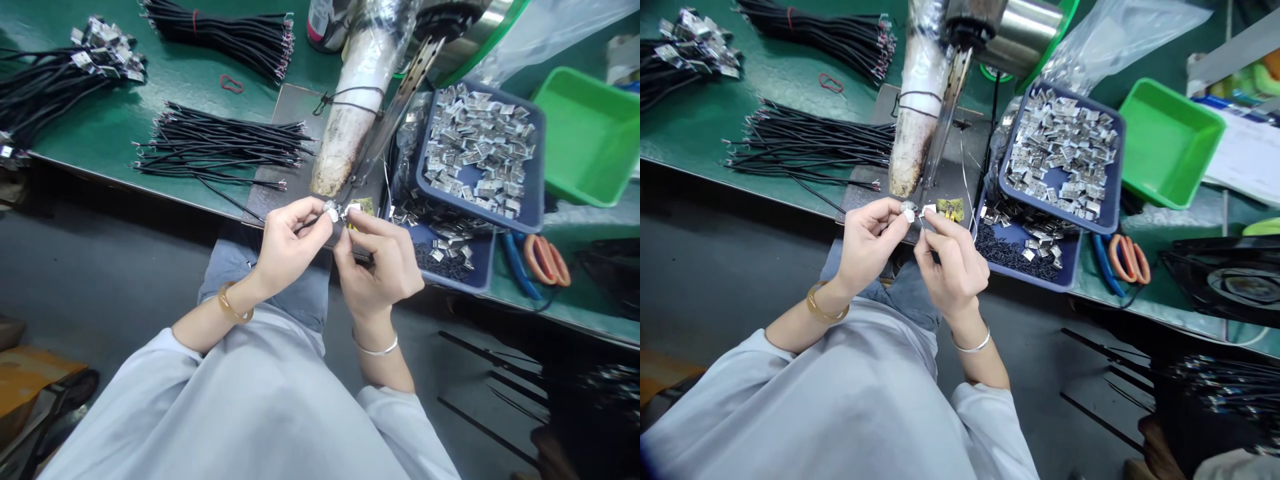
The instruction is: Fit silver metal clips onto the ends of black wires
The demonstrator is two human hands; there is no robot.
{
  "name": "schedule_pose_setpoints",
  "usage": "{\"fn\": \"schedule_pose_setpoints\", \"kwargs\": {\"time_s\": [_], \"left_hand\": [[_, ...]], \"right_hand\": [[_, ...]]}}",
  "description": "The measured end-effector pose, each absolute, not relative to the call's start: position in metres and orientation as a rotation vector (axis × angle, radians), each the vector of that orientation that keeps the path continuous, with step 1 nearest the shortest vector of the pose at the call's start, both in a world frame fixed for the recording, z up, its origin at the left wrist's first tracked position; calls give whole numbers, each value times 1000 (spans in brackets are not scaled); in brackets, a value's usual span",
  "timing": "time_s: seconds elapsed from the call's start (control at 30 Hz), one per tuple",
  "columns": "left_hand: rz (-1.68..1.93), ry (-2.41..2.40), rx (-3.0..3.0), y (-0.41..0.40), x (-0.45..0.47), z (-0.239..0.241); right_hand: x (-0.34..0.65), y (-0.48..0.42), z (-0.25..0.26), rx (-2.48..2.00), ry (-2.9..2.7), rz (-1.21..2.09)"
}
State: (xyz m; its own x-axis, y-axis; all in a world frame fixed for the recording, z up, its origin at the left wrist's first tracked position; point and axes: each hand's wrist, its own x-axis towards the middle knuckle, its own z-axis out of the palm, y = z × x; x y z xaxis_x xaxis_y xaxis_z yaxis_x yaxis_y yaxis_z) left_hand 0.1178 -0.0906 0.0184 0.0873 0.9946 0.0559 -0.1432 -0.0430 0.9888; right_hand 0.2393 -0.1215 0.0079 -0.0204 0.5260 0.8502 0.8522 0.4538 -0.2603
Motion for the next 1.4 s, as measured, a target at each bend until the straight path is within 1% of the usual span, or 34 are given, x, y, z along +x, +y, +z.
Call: {"fn": "schedule_pose_setpoints", "kwargs": {"time_s": [0.23,0.57,0.97,1.17,1.4], "left_hand": [[1226,962,1145,-92,116,16],[1105,958,1140,-89,110,17],[1094,942,1060,-79,111,22],[1137,921,1154,-77,109,28],[1062,886,1246,-71,104,28]], "right_hand": [[242,-124,3,-1158,-1760,-408],[244,-130,13,-1331,-1635,-127],[246,-124,15,-1281,-1725,-192],[244,-123,22,-1280,-1720,-227],[243,-124,19,-1271,-1678,-184]]}}
